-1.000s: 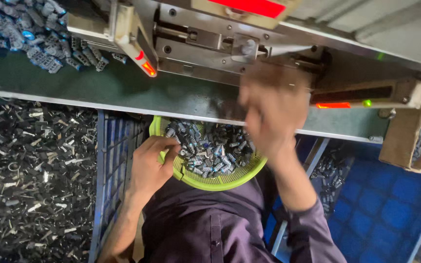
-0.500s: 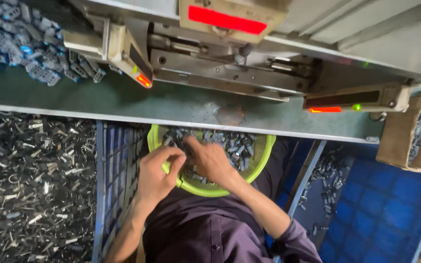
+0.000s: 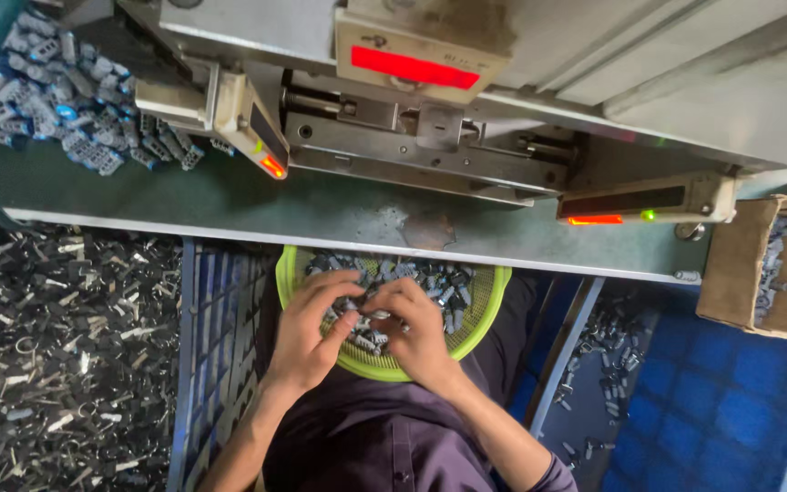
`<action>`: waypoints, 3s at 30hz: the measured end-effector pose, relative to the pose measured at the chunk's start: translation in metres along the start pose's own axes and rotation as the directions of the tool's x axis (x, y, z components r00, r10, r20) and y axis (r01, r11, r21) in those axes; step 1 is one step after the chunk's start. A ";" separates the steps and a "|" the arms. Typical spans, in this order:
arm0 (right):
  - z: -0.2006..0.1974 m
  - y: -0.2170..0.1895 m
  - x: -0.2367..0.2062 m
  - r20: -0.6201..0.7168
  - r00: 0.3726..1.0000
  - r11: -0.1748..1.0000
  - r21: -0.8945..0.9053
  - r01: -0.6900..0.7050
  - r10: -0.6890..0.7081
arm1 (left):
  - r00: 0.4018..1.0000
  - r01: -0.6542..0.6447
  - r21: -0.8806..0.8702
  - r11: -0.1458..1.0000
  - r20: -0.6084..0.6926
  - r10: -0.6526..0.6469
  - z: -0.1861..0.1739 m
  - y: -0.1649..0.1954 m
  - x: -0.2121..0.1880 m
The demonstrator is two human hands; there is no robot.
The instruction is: The person repeatedly picks small cylindrical components from a green basket, inserts them into a machine slot, and places the processed parts into a blue bin. The task continues throughout the clip with consistent hand movements and no visible change in the final state of the parts.
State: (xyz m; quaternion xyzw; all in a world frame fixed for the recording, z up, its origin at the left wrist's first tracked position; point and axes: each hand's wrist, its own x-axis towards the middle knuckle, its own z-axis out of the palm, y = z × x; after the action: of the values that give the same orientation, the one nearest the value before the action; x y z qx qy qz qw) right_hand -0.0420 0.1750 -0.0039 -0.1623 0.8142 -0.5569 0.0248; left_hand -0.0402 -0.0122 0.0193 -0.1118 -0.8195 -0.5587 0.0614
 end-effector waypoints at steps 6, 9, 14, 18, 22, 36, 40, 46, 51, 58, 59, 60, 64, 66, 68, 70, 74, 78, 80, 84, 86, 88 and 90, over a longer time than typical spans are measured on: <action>-0.012 -0.006 -0.011 -0.113 0.992 0.972 0.233 -0.031 0.059 | 0.987 0.153 -0.460 0.875 0.108 -0.115 0.021 -0.002 0.007; -0.009 -0.002 -0.016 -0.229 0.971 0.937 0.349 0.012 0.073 | 0.984 0.152 -0.318 0.936 0.141 -0.112 0.023 0.001 0.007; -0.005 0.015 -0.021 -0.234 0.933 0.810 0.579 -0.091 0.272 | 0.998 0.062 -0.222 0.973 0.047 -0.053 0.021 0.013 0.009; -0.005 0.030 -0.020 -0.240 0.966 0.875 0.482 0.031 0.098 | 0.987 0.159 -0.256 0.954 0.060 -0.148 0.023 0.020 0.009; -0.004 0.020 -0.006 -0.189 0.961 0.698 0.716 -0.007 0.204 | 0.999 0.036 -0.218 0.975 -0.018 -0.040 0.019 0.027 0.005; -0.098 -0.031 0.085 -0.172 0.943 0.295 0.952 0.084 0.284 | 0.809 0.556 -0.303 0.774 -0.016 -0.588 -0.006 0.026 -0.014; -0.094 -0.034 0.129 -0.525 0.762 0.880 0.053 0.473 -0.378 | 0.895 0.397 -0.543 0.740 0.050 -0.443 0.002 0.009 -0.028; -0.099 -0.014 0.170 -0.279 0.819 0.836 -0.401 0.374 -0.501 | 0.977 0.158 -0.729 0.666 0.017 -0.214 0.010 -0.008 -0.037; -0.110 -0.045 0.171 -0.113 0.860 0.794 -0.458 0.400 -0.498 | 0.967 0.179 -0.777 0.604 0.028 -0.252 0.012 -0.010 -0.034; -0.095 -0.088 0.106 -0.016 0.818 0.728 -0.467 0.503 -0.575 | 0.983 0.115 -0.744 0.659 -0.013 -0.185 0.011 0.004 -0.021; -0.081 -0.078 0.090 -0.061 0.810 0.785 -0.298 0.543 -0.584 | 0.984 0.095 -0.745 0.660 -0.030 -0.175 0.010 0.007 -0.020; -0.068 -0.067 0.071 0.021 0.917 0.901 -0.182 0.395 -0.398 | 0.986 0.071 -0.746 0.662 -0.049 -0.160 0.010 0.009 -0.018; -0.018 -0.010 0.007 0.041 0.957 0.916 0.281 -0.287 0.287 | 0.991 0.079 -0.611 0.788 -0.038 -0.130 0.015 0.019 -0.011; -0.004 0.008 -0.017 -0.100 0.973 0.833 0.540 -0.122 0.208 | 0.990 0.013 -0.281 0.960 -0.129 -0.051 0.018 0.024 -0.010; 0.002 0.019 -0.031 -0.115 0.937 0.739 0.649 -0.180 0.329 | 0.994 -0.002 -0.127 0.992 -0.111 -0.012 0.021 0.026 -0.007; 0.003 0.026 -0.037 -0.111 0.914 0.650 0.736 -0.187 0.389 | 0.988 -0.115 0.002 0.993 -0.105 0.115 0.021 0.026 -0.003; 0.002 0.032 -0.031 -0.070 0.945 0.534 0.837 -0.118 0.319 | 0.914 -0.386 0.220 0.896 -0.040 0.403 0.019 0.023 0.009; 0.002 0.034 -0.024 0.095 0.880 0.284 0.925 -0.251 0.465 | 0.860 -0.489 0.304 0.818 0.012 0.510 0.004 0.024 -0.001; 0.002 0.035 -0.025 0.231 0.846 0.019 0.962 -0.274 0.480 | 0.955 -0.286 -0.107 0.952 -0.115 0.274 -0.020 0.028 -0.021; 0.004 0.034 -0.029 0.339 0.806 -0.209 0.940 -0.269 0.485 | 0.960 -0.229 -0.941 -0.249 -0.175 -0.220 -0.060 0.016 -0.029; 0.005 0.034 -0.028 0.348 0.815 -0.215 0.936 -0.277 0.463 | 0.914 -0.201 -0.830 -0.520 0.031 -0.404 -0.060 0.022 -0.025; 0.005 0.035 -0.026 0.341 0.826 -0.215 0.938 -0.271 0.449 | 0.911 0.056 -0.874 -0.482 0.243 -0.333 -0.046 0.044 -0.021; 0.004 0.034 -0.024 0.363 0.812 -0.223 0.931 -0.291 0.456 | 0.900 0.407 -0.879 -0.250 0.433 -0.057 -0.028 0.084 -0.026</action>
State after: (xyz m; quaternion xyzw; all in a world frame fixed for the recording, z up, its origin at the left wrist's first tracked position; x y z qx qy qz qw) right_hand -0.0263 0.1895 -0.0401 0.1940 0.1537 -0.9352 0.2533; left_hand 0.0053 -0.0114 0.0993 -0.0201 -0.0933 -0.9636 -0.2498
